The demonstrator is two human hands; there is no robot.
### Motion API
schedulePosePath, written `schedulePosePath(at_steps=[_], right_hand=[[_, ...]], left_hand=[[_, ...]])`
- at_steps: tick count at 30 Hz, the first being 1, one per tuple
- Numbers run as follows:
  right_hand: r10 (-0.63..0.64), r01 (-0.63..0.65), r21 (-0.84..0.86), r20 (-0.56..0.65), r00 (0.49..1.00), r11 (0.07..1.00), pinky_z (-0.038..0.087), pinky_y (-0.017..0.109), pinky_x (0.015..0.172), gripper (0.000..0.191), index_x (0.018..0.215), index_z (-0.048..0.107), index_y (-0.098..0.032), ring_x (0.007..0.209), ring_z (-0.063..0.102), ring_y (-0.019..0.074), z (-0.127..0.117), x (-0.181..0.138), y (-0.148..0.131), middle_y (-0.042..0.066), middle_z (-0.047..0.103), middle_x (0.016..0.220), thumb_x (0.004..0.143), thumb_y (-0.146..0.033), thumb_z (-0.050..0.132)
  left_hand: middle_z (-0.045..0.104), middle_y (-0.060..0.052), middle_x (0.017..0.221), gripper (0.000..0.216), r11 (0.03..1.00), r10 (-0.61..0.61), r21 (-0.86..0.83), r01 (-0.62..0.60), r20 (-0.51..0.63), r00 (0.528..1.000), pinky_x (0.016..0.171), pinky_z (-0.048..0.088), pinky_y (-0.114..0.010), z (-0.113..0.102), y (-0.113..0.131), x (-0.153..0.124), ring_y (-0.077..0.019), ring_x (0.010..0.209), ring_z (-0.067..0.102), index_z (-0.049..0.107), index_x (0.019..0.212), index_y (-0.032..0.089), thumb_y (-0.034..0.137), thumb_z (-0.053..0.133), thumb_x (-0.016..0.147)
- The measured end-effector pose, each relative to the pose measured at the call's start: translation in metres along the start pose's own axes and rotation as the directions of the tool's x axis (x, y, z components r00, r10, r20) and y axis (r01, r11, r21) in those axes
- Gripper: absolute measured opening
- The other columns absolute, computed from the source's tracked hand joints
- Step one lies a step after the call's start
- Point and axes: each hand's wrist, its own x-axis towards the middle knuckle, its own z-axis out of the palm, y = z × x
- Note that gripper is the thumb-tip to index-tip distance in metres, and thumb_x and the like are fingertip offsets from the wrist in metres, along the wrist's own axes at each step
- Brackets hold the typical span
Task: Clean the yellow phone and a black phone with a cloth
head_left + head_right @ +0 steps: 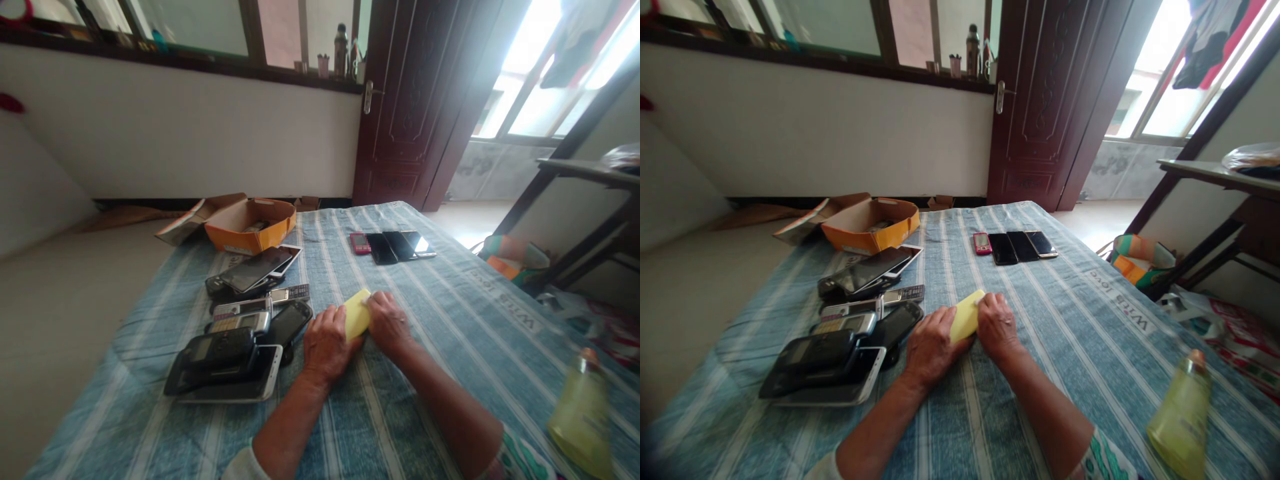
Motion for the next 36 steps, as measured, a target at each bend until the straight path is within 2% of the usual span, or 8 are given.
schedulePosePath(at_steps=[5, 9, 15, 18, 23, 26, 30, 36], right_hand=[[-0.144, 0.147, 0.068, -0.05, 0.988, 0.987, 0.041, 0.03, 0.079, 0.019, 0.085, 0.065, -0.017, 0.091, 0.051, 0.0217, 0.002, -0.011, -0.01, 0.008, 0.062, 0.094, 0.089, -0.009, 0.047], [-0.21, 0.211, 0.115, -0.02, 0.977, 0.971, 0.042, 0.027, 0.08, 0.018, 0.086, 0.065, -0.018, 0.096, 0.051, 0.0202, 0.001, 0.006, -0.01, 0.007, 0.062, 0.096, 0.091, -0.014, 0.048], [-0.016, 0.01, 0.127, 0.046, 0.999, 0.992, 0.043, 0.027, 0.079, 0.024, 0.088, 0.067, -0.018, 0.092, 0.055, 0.0186, 0.0, 0.015, 0.018, 0.006, 0.064, 0.094, 0.092, -0.011, 0.044], [-0.051, 0.057, 0.197, -0.038, 0.998, 0.979, 0.045, 0.029, 0.085, 0.026, 0.091, 0.067, -0.018, 0.095, 0.055, 0.0194, 0.0, -0.004, 0.021, 0.007, 0.064, 0.097, 0.092, -0.011, 0.042], [-0.249, 0.344, 0.394, -0.273, 0.929, 0.853, 0.047, 0.036, 0.097, 0.031, 0.108, 0.064, -0.018, 0.107, 0.053, 0.0223, 0.002, -0.027, 0.002, 0.011, 0.063, 0.106, 0.09, -0.009, 0.041], [-0.257, 0.363, 0.452, -0.279, 0.925, 0.815, 0.047, 0.036, 0.099, 0.03, 0.106, 0.065, -0.016, 0.109, 0.054, 0.0223, 0.004, -0.023, 0.0, 0.011, 0.063, 0.106, 0.089, -0.008, 0.041], [-0.17, 0.297, 0.482, -0.289, 0.942, 0.824, 0.044, 0.037, 0.104, 0.037, 0.106, 0.066, -0.015, 0.117, 0.052, 0.0217, 0.006, -0.016, 0.01, 0.011, 0.063, 0.113, 0.084, -0.003, 0.039], [-0.25, 0.363, 0.536, -0.275, 0.929, 0.762, 0.041, 0.039, 0.107, 0.042, 0.117, 0.064, -0.017, 0.126, 0.049, 0.0221, 0.008, -0.014, 0.019, 0.012, 0.061, 0.125, 0.084, -0.004, 0.043]], left_hand=[[0.065, -0.008, 0.099, 0.037, 1.0, -0.008, -0.005, 0.007, -0.018, 1.0, 0.079, 0.046, -0.035, 0.002, 0.001, 0.001, -0.0258, 0.095, 0.061, 0.059, 0.107, 0.016, 0.043, 0.063, 0.082], [0.066, -0.008, 0.098, 0.035, 1.0, -0.005, -0.004, 0.005, -0.053, 0.999, 0.081, 0.046, -0.036, 0.005, 0.0, 0.001, -0.0258, 0.092, 0.062, 0.06, 0.105, 0.016, 0.043, 0.061, 0.083], [0.066, -0.008, 0.099, 0.033, 1.0, -0.014, 0.025, 0.015, -0.049, 0.999, 0.084, 0.046, -0.034, 0.0, 0.001, 0.001, -0.0255, 0.095, 0.062, 0.059, 0.1, 0.017, 0.035, 0.068, 0.075], [0.066, -0.008, 0.098, 0.028, 0.999, -0.022, 0.043, 0.023, -0.02, 1.0, 0.083, 0.046, -0.034, -0.004, 0.003, 0.002, -0.0253, 0.094, 0.062, 0.059, 0.098, 0.018, 0.037, 0.065, 0.078], [0.065, -0.008, 0.102, 0.025, 0.994, -0.049, 0.094, 0.048, 0.012, 0.999, 0.079, 0.046, -0.032, -0.008, 0.008, 0.001, -0.0236, 0.092, 0.064, 0.059, 0.099, 0.018, 0.038, 0.059, 0.084], [0.065, -0.008, 0.101, 0.024, 0.992, -0.046, 0.122, 0.044, 0.01, 0.999, 0.079, 0.045, -0.031, -0.009, 0.011, 0.0, -0.0236, 0.092, 0.064, 0.059, 0.099, 0.018, 0.038, 0.057, 0.086], [0.066, -0.008, 0.093, 0.026, 0.989, -0.049, 0.14, 0.046, 0.018, 0.999, 0.077, 0.045, -0.033, -0.01, 0.015, 0.0, -0.0246, 0.089, 0.064, 0.06, 0.094, 0.016, 0.041, 0.055, 0.088], [0.068, -0.008, 0.092, 0.025, 0.992, -0.062, 0.113, 0.059, 0.031, 0.998, 0.076, 0.045, -0.032, -0.013, 0.014, 0.002, -0.0236, 0.088, 0.065, 0.06, 0.094, 0.017, 0.041, 0.054, 0.09]])
